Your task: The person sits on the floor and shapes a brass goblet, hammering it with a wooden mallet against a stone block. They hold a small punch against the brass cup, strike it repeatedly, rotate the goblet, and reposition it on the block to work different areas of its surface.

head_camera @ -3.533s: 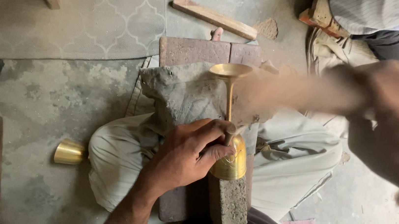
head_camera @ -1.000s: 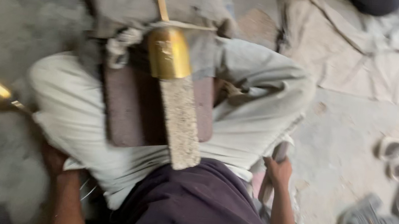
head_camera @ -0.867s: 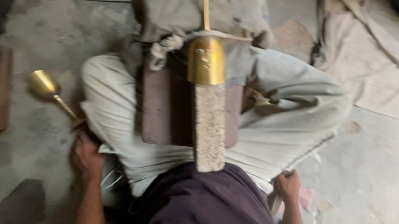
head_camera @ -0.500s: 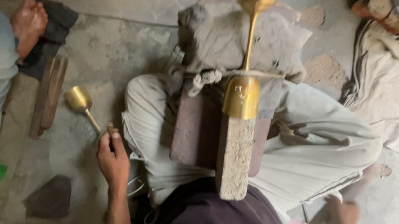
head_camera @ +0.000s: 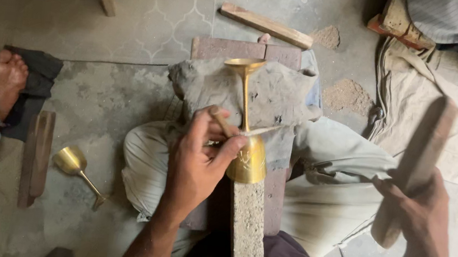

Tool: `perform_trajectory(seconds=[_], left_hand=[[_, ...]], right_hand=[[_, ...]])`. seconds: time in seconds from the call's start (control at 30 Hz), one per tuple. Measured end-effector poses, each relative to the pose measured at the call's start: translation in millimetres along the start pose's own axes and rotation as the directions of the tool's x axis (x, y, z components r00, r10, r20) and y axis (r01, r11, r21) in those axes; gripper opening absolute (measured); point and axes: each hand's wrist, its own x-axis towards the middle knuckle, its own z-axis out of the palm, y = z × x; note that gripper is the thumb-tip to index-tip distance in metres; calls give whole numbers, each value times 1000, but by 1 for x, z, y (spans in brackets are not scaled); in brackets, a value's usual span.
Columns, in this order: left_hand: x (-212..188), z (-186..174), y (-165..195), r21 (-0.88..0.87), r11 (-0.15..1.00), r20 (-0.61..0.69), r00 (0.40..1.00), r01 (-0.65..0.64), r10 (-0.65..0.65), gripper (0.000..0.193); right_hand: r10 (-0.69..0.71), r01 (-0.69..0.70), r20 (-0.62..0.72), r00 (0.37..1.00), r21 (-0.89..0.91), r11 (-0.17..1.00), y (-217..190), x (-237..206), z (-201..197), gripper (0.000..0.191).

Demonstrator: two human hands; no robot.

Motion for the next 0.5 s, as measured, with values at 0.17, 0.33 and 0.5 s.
perform_trajectory(seconds=[0.17, 0.33, 0.5], left_hand=[[39, 13, 7, 217, 976, 301, 953, -36, -32, 44], [49, 19, 14, 156, 950, 375, 906, -272, 198, 44], [60, 25, 24, 225, 943, 551, 830, -247, 86, 37]], right_hand=[[-284, 253, 132, 950, 212, 944, -24, -3, 10, 64], [-382, 391, 152, 912, -38, 919, -38, 3, 10, 58], [-571, 581, 113, 813, -233, 780, -55, 15, 8, 54]])
